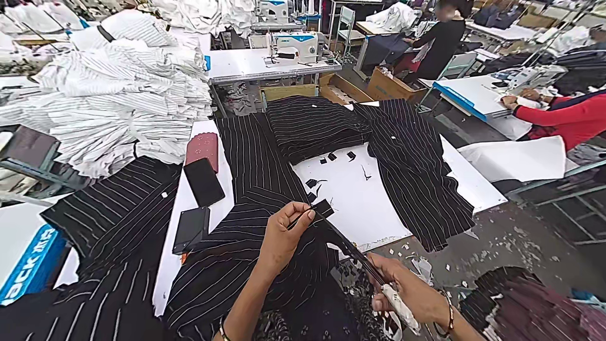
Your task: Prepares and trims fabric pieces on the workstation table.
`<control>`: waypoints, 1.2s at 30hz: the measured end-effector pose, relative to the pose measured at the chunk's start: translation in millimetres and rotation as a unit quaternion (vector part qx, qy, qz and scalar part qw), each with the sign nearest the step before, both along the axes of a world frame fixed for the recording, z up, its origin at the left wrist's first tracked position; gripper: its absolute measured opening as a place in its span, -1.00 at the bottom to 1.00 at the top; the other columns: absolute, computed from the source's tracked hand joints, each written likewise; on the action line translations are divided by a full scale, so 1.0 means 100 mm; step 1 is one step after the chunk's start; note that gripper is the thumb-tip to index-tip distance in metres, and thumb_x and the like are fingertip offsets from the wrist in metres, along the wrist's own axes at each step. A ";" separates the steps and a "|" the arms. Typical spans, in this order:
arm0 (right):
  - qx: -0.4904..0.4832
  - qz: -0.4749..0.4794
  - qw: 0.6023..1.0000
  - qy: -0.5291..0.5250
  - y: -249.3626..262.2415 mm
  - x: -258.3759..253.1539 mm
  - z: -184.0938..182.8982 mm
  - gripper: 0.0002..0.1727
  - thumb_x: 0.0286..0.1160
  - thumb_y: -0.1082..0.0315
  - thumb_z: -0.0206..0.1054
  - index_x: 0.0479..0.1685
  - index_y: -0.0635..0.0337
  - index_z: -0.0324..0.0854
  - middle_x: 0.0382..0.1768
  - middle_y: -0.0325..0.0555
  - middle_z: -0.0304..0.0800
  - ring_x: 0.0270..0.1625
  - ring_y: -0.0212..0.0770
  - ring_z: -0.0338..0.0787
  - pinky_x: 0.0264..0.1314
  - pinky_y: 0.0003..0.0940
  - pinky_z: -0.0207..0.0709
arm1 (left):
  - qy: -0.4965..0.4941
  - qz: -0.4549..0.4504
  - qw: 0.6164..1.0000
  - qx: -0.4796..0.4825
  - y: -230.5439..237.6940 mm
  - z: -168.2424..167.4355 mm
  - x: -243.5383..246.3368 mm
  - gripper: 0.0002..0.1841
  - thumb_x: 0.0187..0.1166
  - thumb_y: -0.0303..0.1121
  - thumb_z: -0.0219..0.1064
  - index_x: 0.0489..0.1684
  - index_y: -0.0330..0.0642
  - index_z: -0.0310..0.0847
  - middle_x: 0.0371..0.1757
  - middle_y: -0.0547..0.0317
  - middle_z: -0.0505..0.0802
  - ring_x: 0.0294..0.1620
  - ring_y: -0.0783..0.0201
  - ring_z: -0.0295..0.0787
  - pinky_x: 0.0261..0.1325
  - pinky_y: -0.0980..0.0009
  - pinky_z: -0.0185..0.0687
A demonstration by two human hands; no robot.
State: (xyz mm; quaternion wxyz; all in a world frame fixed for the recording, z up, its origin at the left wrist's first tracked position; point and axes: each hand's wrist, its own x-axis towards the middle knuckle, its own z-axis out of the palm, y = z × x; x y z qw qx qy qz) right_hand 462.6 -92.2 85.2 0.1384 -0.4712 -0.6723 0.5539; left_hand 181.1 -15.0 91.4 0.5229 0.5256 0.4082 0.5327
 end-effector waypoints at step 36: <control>0.103 -0.221 0.949 -0.202 0.87 -0.23 -0.75 -0.75 0.27 0.32 0.53 -0.20 0.35 0.80 -0.47 0.09 0.81 -0.39 0.03 0.79 -0.23 0.11 0.58 | -0.017 0.076 0.996 -0.051 0.28 -0.17 0.04 -0.92 0.57 -0.48 0.31 -0.17 -0.19 0.73 -0.45 0.54 0.81 -0.43 0.71 0.66 -0.27 0.71 0.57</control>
